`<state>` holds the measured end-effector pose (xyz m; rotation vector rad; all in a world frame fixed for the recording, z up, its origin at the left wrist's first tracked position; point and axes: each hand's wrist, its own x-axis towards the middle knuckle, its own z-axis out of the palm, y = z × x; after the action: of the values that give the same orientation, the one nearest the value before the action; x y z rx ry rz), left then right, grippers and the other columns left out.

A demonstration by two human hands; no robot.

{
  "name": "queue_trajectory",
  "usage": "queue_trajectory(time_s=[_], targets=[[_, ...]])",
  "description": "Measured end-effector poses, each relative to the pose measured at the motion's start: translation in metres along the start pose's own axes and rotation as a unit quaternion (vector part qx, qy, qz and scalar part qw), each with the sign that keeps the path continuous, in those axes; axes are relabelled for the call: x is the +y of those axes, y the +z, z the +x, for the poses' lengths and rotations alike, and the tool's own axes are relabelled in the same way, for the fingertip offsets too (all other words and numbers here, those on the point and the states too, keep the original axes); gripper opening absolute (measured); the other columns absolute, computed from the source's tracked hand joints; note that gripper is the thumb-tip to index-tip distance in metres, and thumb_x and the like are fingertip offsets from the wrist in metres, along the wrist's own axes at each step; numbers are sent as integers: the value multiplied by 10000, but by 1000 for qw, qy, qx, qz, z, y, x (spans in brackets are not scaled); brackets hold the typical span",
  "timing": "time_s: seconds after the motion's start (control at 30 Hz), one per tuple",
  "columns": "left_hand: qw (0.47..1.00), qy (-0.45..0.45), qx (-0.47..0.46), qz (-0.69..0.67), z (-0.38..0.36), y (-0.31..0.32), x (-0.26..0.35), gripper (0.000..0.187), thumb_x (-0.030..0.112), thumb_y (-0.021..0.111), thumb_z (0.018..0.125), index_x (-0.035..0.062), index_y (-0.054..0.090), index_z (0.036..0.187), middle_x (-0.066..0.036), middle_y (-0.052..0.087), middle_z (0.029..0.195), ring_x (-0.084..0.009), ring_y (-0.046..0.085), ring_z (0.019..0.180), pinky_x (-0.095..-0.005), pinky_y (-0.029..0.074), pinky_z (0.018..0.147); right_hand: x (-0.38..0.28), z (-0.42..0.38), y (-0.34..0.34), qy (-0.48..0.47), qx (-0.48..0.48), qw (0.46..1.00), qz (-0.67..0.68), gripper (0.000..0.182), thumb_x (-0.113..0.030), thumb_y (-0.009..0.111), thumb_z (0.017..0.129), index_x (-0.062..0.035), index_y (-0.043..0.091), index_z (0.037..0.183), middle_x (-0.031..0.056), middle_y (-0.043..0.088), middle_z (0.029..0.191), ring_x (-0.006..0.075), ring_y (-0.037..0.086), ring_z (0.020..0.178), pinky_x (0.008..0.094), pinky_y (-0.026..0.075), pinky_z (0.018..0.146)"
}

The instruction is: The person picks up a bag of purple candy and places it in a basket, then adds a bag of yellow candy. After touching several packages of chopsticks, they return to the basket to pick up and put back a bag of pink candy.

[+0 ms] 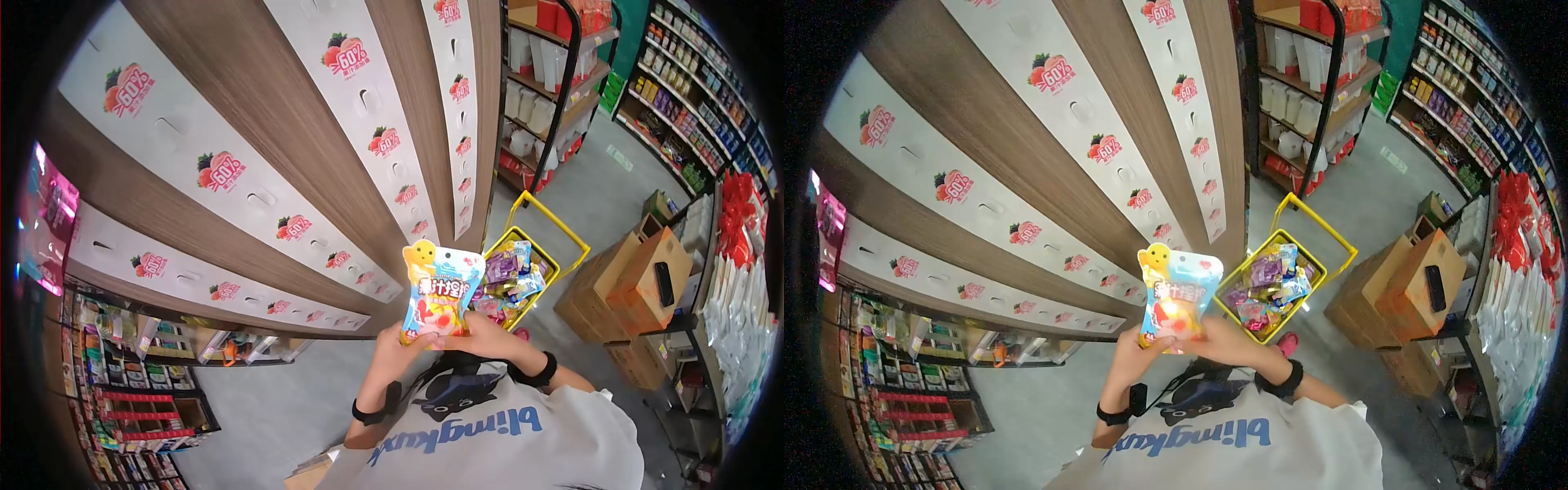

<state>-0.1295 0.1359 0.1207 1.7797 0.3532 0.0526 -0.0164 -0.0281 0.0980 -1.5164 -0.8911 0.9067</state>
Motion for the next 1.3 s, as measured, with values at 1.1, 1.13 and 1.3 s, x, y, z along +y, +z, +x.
queue_trajectory(time_s=[1.1, 1.13, 1.3], targets=[[985, 24, -100, -141, 90, 21, 16, 219, 114, 630, 860, -19, 592, 1029, -50, 648, 946, -65, 584, 808, -228, 474, 711, -1, -3, -42, -14, 192, 972, 132, 290, -195, 594, 891, 2, 586, 1104, 31, 628, 1022, 76, 559, 906, 240, 457, 792], [982, 20, -108, -152, 92, 22, 15, 216, 117, 624, 864, -19, 593, 1028, -50, 648, 946, -65, 584, 811, -228, 472, 716, -3, -5, -43, -9, 206, 968, 144, 284, -203, 595, 890, 1, 596, 1088, 26, 634, 998, 70, 563, 881, 235, 460, 774], [983, 13, -128, -130, 97, 29, 19, 221, 113, 597, 882, -39, 590, 1042, -74, 649, 945, -91, 589, 832, -257, 479, 751, 7, -11, -50, -29, 265, 954, 140, 287, -248, 572, 899, 13, 622, 1005, 4, 643, 864, 41, 556, 742, 216, 466, 647]])
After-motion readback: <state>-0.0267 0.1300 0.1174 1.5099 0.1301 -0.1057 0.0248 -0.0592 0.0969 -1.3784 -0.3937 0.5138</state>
